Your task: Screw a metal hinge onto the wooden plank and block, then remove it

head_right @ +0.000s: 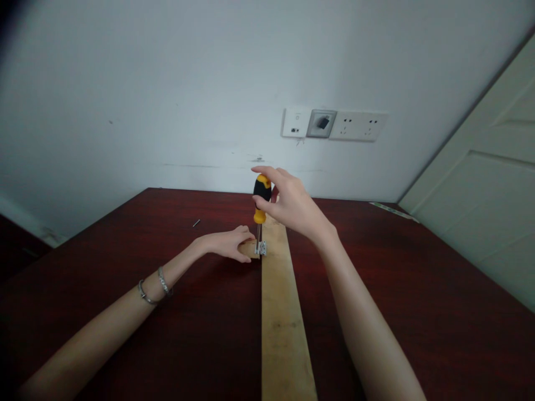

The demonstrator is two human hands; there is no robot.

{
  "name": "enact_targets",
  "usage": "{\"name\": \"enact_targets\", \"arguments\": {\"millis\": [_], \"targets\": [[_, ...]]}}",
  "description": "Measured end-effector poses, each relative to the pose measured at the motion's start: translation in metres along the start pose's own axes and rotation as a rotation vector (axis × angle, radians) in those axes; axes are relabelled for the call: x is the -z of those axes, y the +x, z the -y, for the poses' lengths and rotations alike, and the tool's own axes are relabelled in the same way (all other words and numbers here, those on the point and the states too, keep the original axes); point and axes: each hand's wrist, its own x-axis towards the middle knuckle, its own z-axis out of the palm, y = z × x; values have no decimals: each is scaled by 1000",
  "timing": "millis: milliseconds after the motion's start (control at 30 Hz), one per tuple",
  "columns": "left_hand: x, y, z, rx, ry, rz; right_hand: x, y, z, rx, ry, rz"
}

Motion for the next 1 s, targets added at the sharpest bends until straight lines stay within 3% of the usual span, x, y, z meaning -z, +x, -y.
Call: {"name": "enact_targets", "arguments": {"millis": [367, 800, 1000], "targets": [[1, -2, -2, -8, 6, 3, -2, 0, -2, 8, -62, -26], [1, -1, -2, 10, 6, -4, 0, 0, 2, 1, -114, 34], [2, -2, -3, 0, 10, 3, 1, 0, 3, 5, 10, 117]]}}
